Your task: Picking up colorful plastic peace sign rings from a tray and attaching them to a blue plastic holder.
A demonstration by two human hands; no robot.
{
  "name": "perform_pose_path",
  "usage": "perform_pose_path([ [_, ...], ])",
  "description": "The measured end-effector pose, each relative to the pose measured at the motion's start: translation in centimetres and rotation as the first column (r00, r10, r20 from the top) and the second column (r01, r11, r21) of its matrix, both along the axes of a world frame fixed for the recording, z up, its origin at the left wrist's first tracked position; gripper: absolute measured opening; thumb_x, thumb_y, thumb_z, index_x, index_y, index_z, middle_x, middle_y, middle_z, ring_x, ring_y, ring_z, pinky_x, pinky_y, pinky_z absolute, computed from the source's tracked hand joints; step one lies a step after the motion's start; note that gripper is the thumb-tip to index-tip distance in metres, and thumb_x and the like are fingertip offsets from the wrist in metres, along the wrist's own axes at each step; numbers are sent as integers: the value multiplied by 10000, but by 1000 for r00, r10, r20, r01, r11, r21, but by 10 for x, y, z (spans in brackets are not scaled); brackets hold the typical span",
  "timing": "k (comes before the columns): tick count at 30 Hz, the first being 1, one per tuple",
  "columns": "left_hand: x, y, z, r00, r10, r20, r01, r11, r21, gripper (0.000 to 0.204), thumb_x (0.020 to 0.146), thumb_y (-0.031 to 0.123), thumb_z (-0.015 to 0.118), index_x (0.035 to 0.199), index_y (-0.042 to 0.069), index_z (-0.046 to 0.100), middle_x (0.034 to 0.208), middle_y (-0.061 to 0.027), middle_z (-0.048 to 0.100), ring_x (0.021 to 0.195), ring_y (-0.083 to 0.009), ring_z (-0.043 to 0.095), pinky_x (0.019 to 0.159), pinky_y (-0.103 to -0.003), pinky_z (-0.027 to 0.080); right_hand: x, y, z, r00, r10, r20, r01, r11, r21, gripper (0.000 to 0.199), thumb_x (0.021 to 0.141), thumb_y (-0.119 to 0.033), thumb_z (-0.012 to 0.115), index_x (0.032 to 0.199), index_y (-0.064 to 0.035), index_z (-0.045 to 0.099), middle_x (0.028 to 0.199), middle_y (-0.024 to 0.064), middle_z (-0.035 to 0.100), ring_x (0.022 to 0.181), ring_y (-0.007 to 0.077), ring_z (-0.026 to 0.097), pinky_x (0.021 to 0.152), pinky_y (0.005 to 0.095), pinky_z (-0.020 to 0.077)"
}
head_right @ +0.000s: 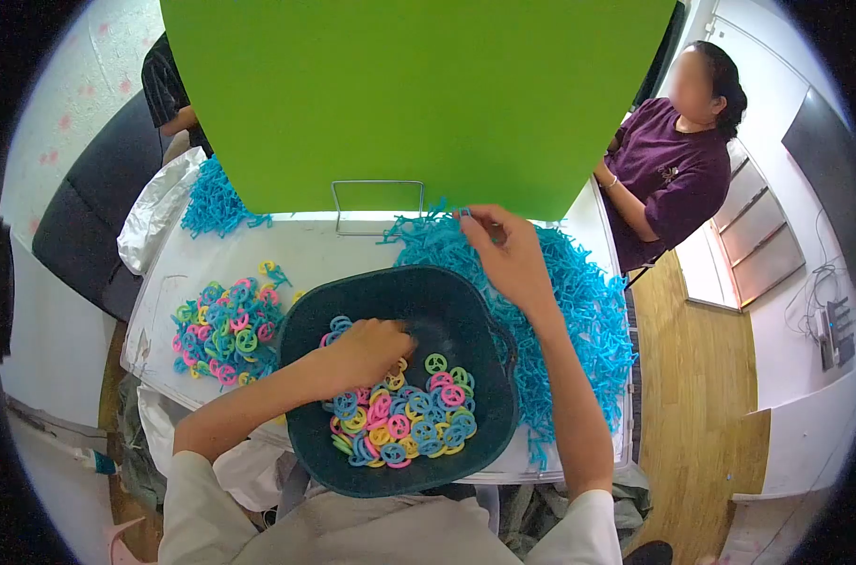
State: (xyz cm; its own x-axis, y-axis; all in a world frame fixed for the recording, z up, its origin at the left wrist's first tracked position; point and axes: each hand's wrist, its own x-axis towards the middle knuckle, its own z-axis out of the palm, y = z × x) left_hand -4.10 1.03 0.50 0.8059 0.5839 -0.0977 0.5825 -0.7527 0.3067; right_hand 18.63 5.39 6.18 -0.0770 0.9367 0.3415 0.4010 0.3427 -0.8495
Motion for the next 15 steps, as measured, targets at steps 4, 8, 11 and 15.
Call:
perform_pose_path([
  [4, 3, 4, 23, 962, 131, 241, -136, 991, 2, 171, 772, 124, 695, 899, 16, 654, 880, -171, 618, 805, -284, 649, 662, -390, 533, -4, -27, 4, 952, 5, -305, -33, 996, -88, 225, 943, -130, 565, 1101, 19, 627, 1006, 75, 672, 906, 119, 626, 760, 255, 511],
  [8, 10, 12, 70, 483, 554, 678, -158, 817, -555, 155, 878, 137, 640, 977, 19, 633, 890, -82, 623, 743, -131, 601, 660, -272, 530, -9, -44, 10, 998, -14, -56, 16, 999, 33, 216, 914, -85, 593, 1114, -22, 644, 947, 59, 654, 857, 125, 616, 710, 248, 483],
  [11, 8, 15, 77, 241, 682, 690, 21, 708, -706, 188, 940, 180, 590, 1057, 33, 600, 931, -18, 605, 780, -88, 590, 690, -218, 524, -18, -48, 19, 969, 19, 247, -95, 950, 298, 254, 858, -40, 639, 1110, -61, 657, 834, 54, 614, 779, 157, 596, 661, 274, 459],
  [15, 11, 15, 75, 235, 784, 574, 156, 553, -819, 229, 951, 229, 579, 1073, 36, 562, 978, -33, 597, 862, -115, 603, 751, -244, 528, -24, -51, 18, 970, 2, 243, -95, 924, 370, 297, 800, -3, 677, 1085, -86, 664, 785, 66, 594, 726, 187, 571, 631, 307, 443],
])
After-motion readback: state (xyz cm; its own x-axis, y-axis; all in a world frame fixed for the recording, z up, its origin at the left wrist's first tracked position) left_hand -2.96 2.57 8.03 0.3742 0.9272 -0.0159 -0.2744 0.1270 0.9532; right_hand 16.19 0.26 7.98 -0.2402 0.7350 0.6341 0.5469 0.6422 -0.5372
